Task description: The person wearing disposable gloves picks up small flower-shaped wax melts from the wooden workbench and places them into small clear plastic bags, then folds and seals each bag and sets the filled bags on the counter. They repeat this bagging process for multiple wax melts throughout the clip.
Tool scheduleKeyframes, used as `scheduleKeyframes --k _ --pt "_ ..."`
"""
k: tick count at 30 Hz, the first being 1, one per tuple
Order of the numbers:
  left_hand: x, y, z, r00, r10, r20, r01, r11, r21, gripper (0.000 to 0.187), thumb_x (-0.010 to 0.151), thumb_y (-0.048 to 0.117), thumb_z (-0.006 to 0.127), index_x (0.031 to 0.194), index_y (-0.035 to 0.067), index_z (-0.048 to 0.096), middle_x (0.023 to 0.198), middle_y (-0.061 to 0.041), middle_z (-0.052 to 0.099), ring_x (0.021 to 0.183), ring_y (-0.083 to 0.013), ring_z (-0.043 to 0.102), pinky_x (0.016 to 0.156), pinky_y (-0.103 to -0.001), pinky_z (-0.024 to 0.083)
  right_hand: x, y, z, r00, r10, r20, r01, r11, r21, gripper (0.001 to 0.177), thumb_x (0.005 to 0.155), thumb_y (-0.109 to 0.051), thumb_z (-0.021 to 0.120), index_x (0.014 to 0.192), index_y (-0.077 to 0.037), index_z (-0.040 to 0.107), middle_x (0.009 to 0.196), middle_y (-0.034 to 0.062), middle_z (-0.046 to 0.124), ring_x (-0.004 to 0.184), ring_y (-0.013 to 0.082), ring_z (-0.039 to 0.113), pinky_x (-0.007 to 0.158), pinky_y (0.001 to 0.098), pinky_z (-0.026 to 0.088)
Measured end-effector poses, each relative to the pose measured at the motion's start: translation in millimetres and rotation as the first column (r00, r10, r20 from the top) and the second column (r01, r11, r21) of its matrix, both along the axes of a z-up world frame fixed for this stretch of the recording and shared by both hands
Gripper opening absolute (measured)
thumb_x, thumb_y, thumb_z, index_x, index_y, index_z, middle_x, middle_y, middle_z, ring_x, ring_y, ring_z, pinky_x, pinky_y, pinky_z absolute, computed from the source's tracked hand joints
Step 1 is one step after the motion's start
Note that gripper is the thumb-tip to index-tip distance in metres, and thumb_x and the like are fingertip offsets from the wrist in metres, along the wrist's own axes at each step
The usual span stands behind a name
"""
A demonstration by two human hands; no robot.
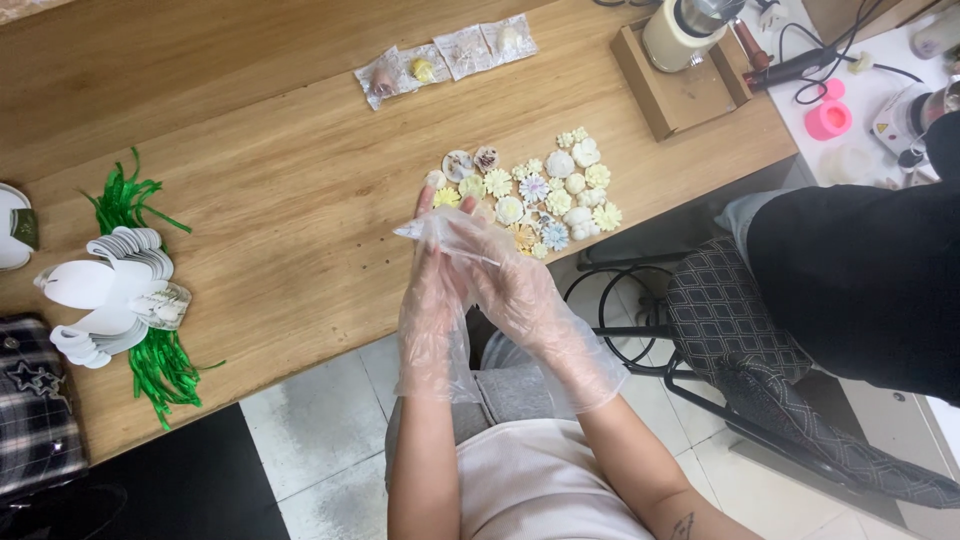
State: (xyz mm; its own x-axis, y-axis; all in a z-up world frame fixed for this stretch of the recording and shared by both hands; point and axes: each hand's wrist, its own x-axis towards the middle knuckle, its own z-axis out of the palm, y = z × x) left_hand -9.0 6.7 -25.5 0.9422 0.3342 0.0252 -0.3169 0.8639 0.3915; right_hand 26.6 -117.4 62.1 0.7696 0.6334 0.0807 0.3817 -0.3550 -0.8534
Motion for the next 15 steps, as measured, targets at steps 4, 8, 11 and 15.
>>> scheduleKeyframes --k 4,8,11,15 --pt "1.4 2.1 -5.5 1.0 -0.02 -0.001 0.02 0.998 0.055 0.102 0.09 0.036 0.081 0.167 0.023 0.015 0.156 -0.02 0.046 0.14 -0.0277 0.051 0.115 -0.043 0.049 2.9 -2.0 -8.5 0.976 0.036 0.216 -0.063 0.991 0.118 0.046 0.101 -0.003 0.06 0.146 -0.01 0.054 0.145 0.0161 0.063 0.131 0.0355 0.065 0.101 0.038 0.056" --pt "4.1 4.2 -12.5 0.998 -0.004 -0.06 0.007 0.999 0.049 0.097 0.092 0.035 0.08 0.166 0.022 0.019 0.155 -0.02 0.046 0.139 -0.0277 0.051 0.114 -0.044 0.048 1.3 -0.5 -4.2 0.975 0.03 0.222 -0.063 0.988 0.144 0.044 0.1 -0.005 0.06 0.144 -0.01 0.054 0.142 0.0186 0.064 0.12 0.0339 0.07 0.091 0.0356 0.059" --pt "4.2 6.5 -21.0 0.995 0.021 -0.093 -0.023 1.0 -0.021 0.09 0.092 0.036 0.077 0.164 0.022 0.025 0.153 -0.019 0.048 0.137 -0.0281 0.052 0.112 -0.046 0.049 -1.4 2.9 6.4 0.998 -0.06 -0.01 0.058 0.989 -0.136 0.041 0.098 -0.016 0.067 0.139 -0.017 0.062 0.106 0.0125 0.076 0.08 0.0275 0.076 0.074 0.0368 0.058" --pt "3.8 9.4 -39.5 0.993 0.07 -0.094 -0.078 0.993 -0.089 0.082 0.095 0.038 0.074 0.162 0.02 0.031 0.153 -0.019 0.05 0.136 -0.0293 0.054 0.113 -0.046 0.049 -0.6 -1.6 2.6 0.997 -0.016 0.081 0.02 0.998 -0.053 0.043 0.094 -0.015 0.068 0.136 -0.013 0.062 0.104 0.011 0.076 0.074 0.0262 0.073 0.067 0.0374 0.057"
